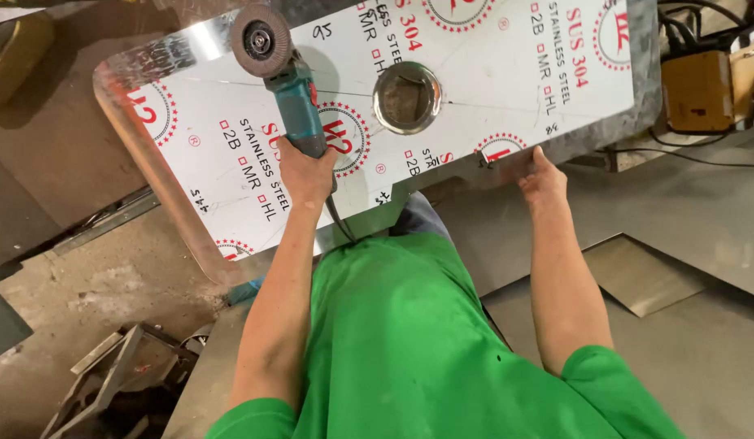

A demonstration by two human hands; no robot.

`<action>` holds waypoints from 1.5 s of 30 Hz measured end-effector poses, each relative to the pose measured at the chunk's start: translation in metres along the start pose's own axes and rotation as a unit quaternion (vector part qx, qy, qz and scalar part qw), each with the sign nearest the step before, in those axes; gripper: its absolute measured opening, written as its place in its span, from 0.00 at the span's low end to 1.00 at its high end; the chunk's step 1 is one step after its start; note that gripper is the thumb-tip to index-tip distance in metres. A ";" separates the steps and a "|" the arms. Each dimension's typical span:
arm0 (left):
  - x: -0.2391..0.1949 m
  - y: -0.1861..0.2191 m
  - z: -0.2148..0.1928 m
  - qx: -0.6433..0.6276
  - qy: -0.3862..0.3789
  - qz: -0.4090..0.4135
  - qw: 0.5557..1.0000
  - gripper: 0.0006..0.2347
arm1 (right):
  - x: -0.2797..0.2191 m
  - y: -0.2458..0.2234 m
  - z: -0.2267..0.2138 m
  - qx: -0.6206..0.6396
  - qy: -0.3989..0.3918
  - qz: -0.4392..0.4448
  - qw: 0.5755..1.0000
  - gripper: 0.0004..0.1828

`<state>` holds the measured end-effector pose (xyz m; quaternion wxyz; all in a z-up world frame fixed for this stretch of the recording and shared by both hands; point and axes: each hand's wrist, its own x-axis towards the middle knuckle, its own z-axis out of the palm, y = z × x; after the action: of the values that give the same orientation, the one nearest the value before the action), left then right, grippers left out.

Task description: Polishing the surface of a stainless steel sheet around a cutout using an angle grinder.

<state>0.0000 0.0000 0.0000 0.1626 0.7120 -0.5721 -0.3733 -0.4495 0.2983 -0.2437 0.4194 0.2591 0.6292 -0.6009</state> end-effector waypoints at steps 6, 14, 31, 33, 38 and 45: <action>-0.046 0.014 0.017 -0.039 -0.051 -0.025 0.998 0.25 | -0.121 -0.043 0.072 -0.003 -0.021 0.048 0.999 0.12; -0.110 0.093 0.068 -0.157 -0.170 0.045 0.972 0.29 | -0.251 -0.073 0.132 -0.256 -0.126 -0.250 0.925 0.22; -0.165 0.171 0.187 -0.235 -0.308 0.058 0.920 0.35 | -0.238 -0.147 0.185 -0.197 -0.301 -0.096 0.928 0.29; -0.158 0.167 0.184 -0.282 -0.342 0.034 0.896 0.35 | -0.237 -0.151 0.198 -0.147 -0.351 -0.027 0.924 0.30; -0.139 0.153 0.165 -0.325 -0.424 -0.048 0.844 0.35 | -0.245 -0.146 0.229 -0.115 -0.354 0.075 0.925 0.29; -0.076 0.107 0.118 -0.447 -0.358 -0.230 0.787 0.28 | -0.258 -0.096 0.263 -0.488 -0.312 -0.311 0.754 0.36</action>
<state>-0.1639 0.0628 0.0179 0.1558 0.4858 -0.1779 -0.8415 -0.3400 0.0746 0.0443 0.4518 -0.3925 0.7171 -0.3572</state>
